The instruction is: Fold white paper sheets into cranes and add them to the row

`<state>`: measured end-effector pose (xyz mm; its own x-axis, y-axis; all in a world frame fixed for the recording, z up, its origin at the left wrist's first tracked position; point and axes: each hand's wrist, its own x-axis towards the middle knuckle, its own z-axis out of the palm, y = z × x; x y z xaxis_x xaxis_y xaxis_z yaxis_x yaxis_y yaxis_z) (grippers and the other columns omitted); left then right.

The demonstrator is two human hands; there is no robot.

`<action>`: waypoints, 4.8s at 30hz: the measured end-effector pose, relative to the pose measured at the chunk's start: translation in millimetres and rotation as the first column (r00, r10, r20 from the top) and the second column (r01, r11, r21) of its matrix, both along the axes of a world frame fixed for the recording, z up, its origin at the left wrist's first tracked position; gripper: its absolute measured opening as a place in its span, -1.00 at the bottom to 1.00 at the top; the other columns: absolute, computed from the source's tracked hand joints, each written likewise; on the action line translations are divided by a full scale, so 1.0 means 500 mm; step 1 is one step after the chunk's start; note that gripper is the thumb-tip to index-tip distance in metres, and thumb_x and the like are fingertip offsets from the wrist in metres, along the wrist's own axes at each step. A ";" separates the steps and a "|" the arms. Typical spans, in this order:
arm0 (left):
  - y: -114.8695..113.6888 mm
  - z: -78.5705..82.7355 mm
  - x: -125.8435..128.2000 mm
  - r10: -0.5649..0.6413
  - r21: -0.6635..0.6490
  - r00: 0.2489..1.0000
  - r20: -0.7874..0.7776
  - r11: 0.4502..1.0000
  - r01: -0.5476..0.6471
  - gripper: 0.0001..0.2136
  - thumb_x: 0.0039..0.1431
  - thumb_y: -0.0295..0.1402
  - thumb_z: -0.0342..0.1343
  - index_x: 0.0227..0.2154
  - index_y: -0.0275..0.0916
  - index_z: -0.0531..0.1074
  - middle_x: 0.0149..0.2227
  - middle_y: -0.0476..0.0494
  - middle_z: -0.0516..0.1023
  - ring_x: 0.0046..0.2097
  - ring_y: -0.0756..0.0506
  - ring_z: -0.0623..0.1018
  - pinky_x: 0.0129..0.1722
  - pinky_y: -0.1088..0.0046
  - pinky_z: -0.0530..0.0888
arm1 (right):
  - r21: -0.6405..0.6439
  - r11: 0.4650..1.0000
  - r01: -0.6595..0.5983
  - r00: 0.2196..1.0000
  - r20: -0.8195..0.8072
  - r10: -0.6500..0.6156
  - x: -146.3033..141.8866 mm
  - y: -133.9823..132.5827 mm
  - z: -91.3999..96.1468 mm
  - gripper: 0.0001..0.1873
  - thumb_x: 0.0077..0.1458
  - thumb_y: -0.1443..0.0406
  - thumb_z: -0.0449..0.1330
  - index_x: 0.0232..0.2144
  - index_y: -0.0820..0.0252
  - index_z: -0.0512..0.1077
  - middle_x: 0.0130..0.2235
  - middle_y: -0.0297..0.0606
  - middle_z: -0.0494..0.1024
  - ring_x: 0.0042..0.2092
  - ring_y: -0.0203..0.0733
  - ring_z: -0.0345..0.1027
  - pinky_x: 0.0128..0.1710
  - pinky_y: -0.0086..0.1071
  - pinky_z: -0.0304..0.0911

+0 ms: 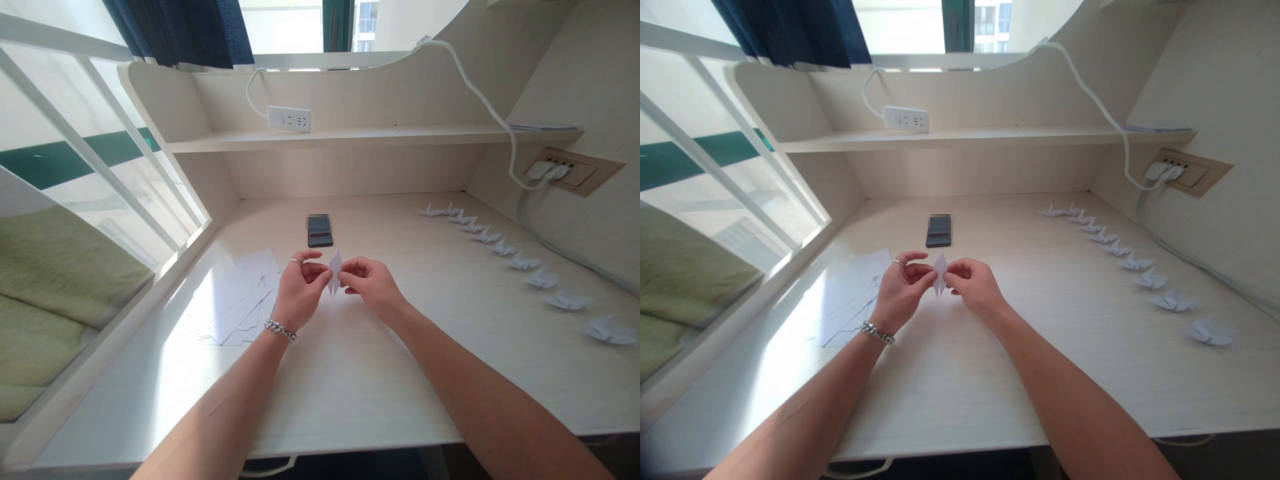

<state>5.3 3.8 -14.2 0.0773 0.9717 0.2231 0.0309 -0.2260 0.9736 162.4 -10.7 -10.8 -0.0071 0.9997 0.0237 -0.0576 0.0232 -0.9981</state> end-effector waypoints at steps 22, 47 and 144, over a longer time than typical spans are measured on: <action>-0.003 0.012 -0.001 -0.087 -0.110 0.995 0.046 0.990 0.091 -0.80 -0.14 -0.37 0.36 -0.44 -0.31 0.49 -0.45 -0.10 0.58 -0.40 -0.03 0.54 -0.34 0.41 0.48 | -0.006 0.999 -0.052 0.996 -0.068 0.052 0.010 -0.001 0.008 -0.75 -0.20 0.21 0.38 -0.41 0.19 0.53 -0.38 -0.28 0.59 -0.31 -0.22 0.44 -0.26 -0.30 0.30; -0.011 0.031 -0.010 -0.251 -0.246 0.909 0.332 0.907 0.341 -0.90 -0.14 -0.48 0.35 -0.51 -0.30 0.55 -0.50 -0.05 0.56 -0.41 0.02 0.53 -0.36 0.50 0.50 | -0.041 0.976 -0.216 0.945 -0.260 0.198 0.025 -0.005 0.017 -0.87 -0.20 0.31 0.36 -0.48 0.23 0.60 -0.47 -0.26 0.57 -0.38 -0.24 0.43 -0.27 -0.29 0.39; -0.011 0.037 -0.011 -0.223 -0.179 0.962 0.159 0.951 0.250 -0.88 -0.11 -0.41 0.33 -0.46 -0.30 0.56 -0.49 -0.07 0.57 -0.39 -0.03 0.56 -0.29 0.38 0.55 | -0.041 0.978 -0.204 0.941 -0.284 0.185 0.025 0.000 0.006 -0.80 -0.24 0.31 0.43 -0.43 0.20 0.61 -0.45 -0.28 0.61 -0.37 -0.22 0.49 -0.25 -0.25 0.45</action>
<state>-0.4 -1.9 4.1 0.2928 0.9546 0.0549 -0.1352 -0.0155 0.9907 174.7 -10.9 -7.7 -0.2047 0.9787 -0.0160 -0.3284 -0.0841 -0.9408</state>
